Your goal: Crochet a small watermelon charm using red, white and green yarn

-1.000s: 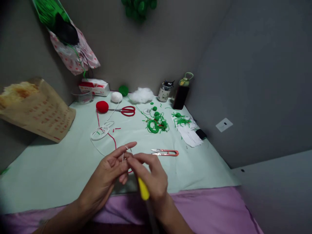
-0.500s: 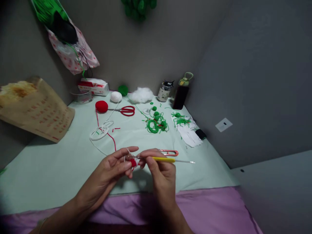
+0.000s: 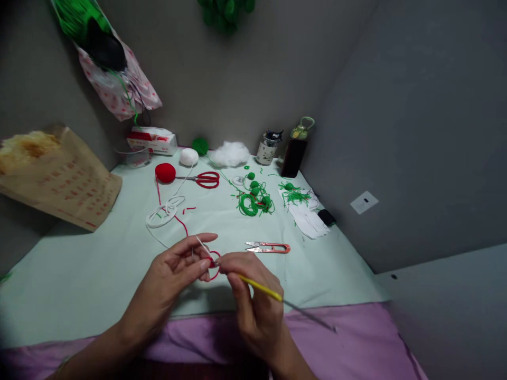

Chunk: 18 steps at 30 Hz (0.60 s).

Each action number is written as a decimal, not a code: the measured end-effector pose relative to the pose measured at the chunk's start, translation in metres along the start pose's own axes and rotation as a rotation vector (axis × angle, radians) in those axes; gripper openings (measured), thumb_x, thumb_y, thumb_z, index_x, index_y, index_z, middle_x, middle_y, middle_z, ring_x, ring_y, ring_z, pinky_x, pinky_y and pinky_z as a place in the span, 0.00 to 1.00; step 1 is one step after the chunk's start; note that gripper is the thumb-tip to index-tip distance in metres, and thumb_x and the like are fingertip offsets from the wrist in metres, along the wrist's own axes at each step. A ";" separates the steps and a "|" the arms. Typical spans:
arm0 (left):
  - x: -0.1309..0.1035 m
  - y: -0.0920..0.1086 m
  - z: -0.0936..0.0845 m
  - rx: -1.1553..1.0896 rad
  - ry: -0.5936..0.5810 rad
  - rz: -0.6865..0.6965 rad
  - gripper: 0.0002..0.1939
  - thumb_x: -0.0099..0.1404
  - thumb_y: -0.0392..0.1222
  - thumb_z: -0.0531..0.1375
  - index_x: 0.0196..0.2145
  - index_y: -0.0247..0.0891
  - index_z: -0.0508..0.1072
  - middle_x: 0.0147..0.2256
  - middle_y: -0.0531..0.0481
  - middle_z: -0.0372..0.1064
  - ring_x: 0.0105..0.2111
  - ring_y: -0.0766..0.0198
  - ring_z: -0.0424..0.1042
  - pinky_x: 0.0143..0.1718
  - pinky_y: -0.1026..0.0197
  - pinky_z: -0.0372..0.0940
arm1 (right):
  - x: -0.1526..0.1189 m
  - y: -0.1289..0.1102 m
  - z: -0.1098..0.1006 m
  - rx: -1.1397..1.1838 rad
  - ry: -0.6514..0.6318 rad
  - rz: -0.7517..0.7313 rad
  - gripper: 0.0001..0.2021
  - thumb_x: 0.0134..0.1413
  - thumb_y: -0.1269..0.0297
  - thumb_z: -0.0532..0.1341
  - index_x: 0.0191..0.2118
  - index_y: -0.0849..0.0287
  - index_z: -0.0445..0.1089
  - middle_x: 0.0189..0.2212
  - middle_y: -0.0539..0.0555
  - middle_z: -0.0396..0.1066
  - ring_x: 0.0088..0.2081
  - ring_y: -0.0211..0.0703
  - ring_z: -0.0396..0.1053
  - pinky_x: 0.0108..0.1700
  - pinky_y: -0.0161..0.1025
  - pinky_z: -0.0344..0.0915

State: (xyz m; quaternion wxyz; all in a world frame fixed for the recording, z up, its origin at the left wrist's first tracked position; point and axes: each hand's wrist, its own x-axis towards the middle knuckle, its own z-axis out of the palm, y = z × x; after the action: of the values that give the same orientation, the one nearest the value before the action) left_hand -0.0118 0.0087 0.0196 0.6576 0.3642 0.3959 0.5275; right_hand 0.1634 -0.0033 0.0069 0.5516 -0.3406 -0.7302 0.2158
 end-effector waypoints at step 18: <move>-0.001 0.004 0.001 -0.031 -0.067 -0.020 0.17 0.61 0.41 0.74 0.48 0.44 0.83 0.31 0.54 0.75 0.32 0.66 0.74 0.37 0.63 0.71 | -0.001 -0.001 -0.001 0.089 0.093 0.040 0.13 0.71 0.73 0.54 0.48 0.53 0.75 0.37 0.54 0.78 0.39 0.46 0.76 0.43 0.46 0.75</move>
State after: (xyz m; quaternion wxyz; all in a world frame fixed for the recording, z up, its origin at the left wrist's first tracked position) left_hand -0.0126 0.0085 0.0237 0.6810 0.3677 0.3691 0.5145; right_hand 0.1640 -0.0050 0.0072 0.5951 -0.3398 -0.6865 0.2431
